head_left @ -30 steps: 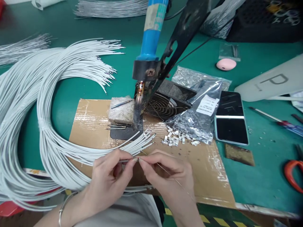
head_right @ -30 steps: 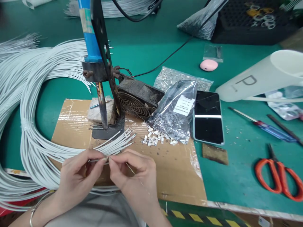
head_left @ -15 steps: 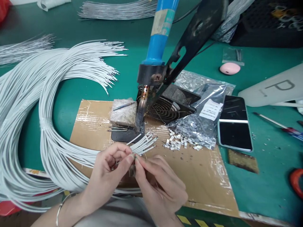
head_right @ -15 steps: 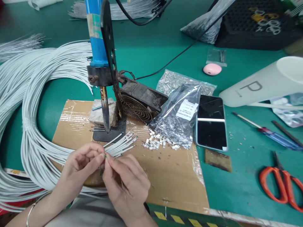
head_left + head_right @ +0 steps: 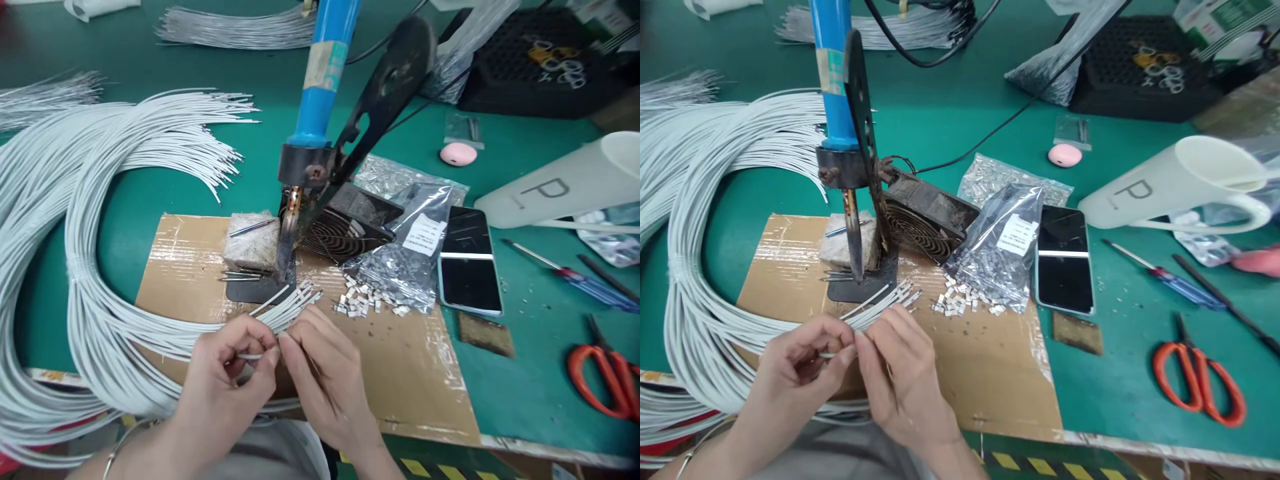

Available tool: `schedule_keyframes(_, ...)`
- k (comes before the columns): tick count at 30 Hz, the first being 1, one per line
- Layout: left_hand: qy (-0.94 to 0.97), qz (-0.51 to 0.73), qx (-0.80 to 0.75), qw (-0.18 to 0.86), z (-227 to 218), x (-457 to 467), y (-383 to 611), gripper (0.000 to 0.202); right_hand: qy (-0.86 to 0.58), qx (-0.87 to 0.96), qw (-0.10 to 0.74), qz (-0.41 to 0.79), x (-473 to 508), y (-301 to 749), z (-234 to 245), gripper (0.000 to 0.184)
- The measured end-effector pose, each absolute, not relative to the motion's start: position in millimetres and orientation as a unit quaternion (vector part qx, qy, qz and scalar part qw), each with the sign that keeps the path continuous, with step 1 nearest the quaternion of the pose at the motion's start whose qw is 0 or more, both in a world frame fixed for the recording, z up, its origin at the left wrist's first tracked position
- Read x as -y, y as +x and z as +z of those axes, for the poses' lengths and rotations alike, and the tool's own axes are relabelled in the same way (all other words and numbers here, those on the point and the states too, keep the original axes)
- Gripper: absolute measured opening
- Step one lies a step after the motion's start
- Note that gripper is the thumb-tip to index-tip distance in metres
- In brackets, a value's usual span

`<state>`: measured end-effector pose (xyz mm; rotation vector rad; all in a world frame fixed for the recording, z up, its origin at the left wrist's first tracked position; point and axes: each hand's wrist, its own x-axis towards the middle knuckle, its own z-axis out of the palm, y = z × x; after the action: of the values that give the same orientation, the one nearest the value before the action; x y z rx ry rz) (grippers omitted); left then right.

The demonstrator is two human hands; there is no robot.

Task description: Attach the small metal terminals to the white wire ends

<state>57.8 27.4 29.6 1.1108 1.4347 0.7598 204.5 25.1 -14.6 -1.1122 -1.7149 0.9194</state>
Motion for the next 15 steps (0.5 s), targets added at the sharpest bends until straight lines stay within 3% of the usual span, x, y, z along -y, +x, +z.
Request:
schedule_keyframes(3, 0.470, 0.318, -0.606, 0.557, 25, -25, 55, 0.011, -0.455, 0.707, 0.454, 0.296, -22, 201, -18, 0.024)
schedule_keyframes(8, 0.441, 0.349, -0.644, 0.519, 13, -26, 45, 0.007, -0.590, 0.598, 0.507, 0.195, -14, 238, -25, 0.028)
schedule_keyframes(10, 0.431, 0.361, -0.638, 0.526, 10, -27, 43, 0.008, -0.677, 0.525, 0.493, 0.149, -11, 261, -30, 0.017)
schedule_keyframes(15, 0.423, 0.376, -0.613, 0.552, 6, -29, 42, 0.014, -0.659, 0.626, 0.399, 0.120, -12, 291, -41, 0.006)
